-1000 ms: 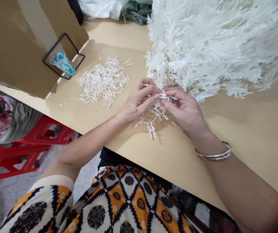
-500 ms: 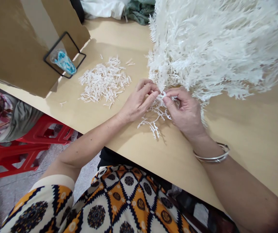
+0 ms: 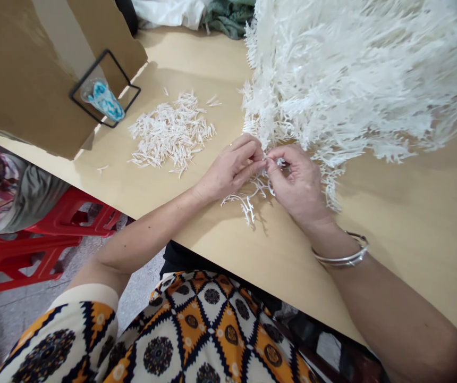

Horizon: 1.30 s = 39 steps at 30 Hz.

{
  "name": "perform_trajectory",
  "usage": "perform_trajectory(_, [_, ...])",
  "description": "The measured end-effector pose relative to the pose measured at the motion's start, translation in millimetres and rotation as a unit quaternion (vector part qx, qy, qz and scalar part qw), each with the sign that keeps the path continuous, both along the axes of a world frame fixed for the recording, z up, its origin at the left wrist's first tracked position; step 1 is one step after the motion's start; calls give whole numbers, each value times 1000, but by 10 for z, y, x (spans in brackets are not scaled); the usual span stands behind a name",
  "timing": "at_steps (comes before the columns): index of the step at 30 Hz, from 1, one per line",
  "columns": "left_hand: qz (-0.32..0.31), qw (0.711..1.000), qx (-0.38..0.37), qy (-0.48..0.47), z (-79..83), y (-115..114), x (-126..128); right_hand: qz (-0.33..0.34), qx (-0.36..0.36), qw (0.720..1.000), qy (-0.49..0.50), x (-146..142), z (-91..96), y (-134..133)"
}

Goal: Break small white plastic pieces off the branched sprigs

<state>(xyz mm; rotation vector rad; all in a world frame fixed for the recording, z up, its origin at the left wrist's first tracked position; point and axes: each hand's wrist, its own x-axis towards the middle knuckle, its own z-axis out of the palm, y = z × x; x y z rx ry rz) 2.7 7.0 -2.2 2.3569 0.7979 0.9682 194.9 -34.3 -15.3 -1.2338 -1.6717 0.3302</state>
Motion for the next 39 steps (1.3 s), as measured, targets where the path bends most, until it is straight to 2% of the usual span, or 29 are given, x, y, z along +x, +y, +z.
perform_trajectory(4, [-11,998,63,12,-5,18,-9,-12,-47,999,-6,-46,36,-42])
perform_trajectory(10, [-8,982,141,123,-27,-19,-2,-13,-91,996,16,-59,103,-46])
perform_trajectory(14, [-92,956,239,144,-27,-222,124,-53,-142,987,61,68,99,51])
perform_trajectory(16, [-98,961,232,113,-47,-228,137,-61,-150,984,76,139,83,77])
perform_trajectory(17, [-64,973,204,83,-69,-180,111,-55,-148,984,81,165,72,79])
perform_trajectory(19, [71,990,125,-3,-135,2,-8,-30,-138,985,96,192,50,67])
perform_trajectory(21, [217,968,92,-87,-210,226,-175,-6,-130,985,115,192,31,50])
perform_trajectory(22, [273,950,99,-118,-238,319,-252,2,-127,984,122,185,24,44])
perform_trajectory(24, [346,917,130,-148,-253,411,-350,11,-124,984,123,166,16,35])
perform_trajectory(25, [357,912,144,-145,-237,403,-358,12,-122,985,121,155,15,32])
perform_trajectory(27, [325,928,151,-104,-175,299,-293,16,-113,987,112,131,19,19])
perform_trajectory(30, [216,969,117,2,-80,69,-98,17,-96,990,102,91,35,-13])
perform_trajectory(32, [164,980,88,64,-51,-36,3,12,-87,991,98,67,46,-33])
perform_trajectory(35, [135,983,67,108,-48,-78,50,17,-82,992,89,48,52,-43])
perform_trajectory(39, [134,980,54,134,-33,-60,29,15,-67,995,66,64,42,-34])
